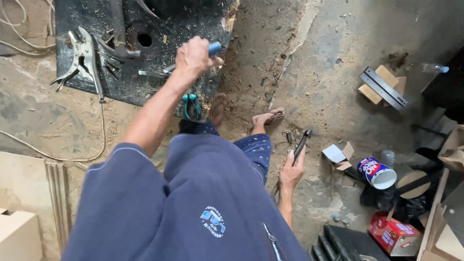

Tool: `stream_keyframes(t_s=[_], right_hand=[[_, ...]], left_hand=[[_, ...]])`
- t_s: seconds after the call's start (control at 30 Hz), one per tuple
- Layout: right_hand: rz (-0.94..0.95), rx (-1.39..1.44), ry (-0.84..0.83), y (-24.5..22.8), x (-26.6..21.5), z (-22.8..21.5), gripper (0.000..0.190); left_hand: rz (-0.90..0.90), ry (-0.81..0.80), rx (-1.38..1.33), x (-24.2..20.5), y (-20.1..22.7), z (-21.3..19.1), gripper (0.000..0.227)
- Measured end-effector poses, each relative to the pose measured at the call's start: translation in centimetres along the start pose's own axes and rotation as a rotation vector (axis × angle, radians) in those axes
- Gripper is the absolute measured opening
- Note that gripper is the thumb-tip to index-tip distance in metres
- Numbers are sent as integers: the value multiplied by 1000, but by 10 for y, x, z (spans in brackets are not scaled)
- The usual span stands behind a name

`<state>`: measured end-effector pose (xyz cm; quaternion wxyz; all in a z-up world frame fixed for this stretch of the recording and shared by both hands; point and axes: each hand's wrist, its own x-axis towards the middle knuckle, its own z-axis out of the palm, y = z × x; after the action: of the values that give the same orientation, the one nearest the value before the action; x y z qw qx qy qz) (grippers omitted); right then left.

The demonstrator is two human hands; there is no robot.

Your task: A person uses a hammer, punch, and pliers to secure metal components onto a wooden workpiece in a workshop setting.

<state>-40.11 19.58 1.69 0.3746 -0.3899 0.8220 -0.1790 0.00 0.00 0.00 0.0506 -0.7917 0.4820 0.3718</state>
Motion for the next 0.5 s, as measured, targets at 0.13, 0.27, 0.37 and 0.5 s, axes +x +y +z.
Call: stream_keyframes(t_s=[0.13,0.27,0.37,0.5], right_hand=[[-162,-130,-16,2,22,-22,61],[-230,-162,-26,-8,62,-54,60],[-307,-158,-113,6,113,-83,59],[-392,-253,-156,-4,196,-138,59]], left_hand=[[44,179,56,32,-19,89,67],[-112,254,-60,32,2,104,19],[-245,302,-129,30,15,108,14],[-370,401,-250,20,31,101,15]])
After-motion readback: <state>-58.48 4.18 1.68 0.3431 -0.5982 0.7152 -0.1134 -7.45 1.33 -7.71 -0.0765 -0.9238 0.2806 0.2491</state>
